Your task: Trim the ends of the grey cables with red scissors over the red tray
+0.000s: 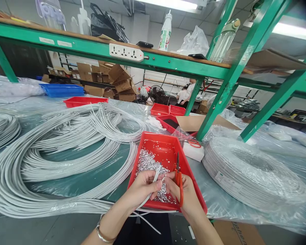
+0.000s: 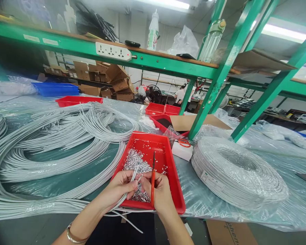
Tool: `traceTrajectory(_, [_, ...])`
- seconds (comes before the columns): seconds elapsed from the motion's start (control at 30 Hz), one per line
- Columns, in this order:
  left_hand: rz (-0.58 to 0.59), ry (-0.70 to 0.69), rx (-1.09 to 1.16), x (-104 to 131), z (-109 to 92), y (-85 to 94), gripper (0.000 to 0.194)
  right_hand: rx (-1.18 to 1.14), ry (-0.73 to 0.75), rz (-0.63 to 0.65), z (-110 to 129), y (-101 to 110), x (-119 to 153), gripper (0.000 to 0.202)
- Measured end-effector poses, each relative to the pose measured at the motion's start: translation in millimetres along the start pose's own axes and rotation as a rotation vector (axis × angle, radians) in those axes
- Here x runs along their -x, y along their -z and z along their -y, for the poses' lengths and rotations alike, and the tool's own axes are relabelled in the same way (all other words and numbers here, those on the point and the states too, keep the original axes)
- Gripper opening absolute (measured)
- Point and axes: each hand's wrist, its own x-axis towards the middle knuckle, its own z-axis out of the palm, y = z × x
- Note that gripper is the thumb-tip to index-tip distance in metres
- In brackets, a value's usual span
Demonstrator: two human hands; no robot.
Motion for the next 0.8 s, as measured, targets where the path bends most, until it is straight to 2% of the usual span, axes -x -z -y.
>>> traceTrajectory(0.47, [0.114,0.084,0.014,2,0,3.9,0.036,0.212,0.119,0.096,2,6,-10,0.016])
traceTrajectory(0.67, [-0.025,0.04,-0.05,1,-1,-0.4,0.033,0.329,0.177,0.012,-3,24,-18,0.017])
traceTrajectory(0.8, [-0.055,0.038,-0.07,1,-1,-0.2,0.036,0.335,0.192,0.016,5,38,-12,0.039])
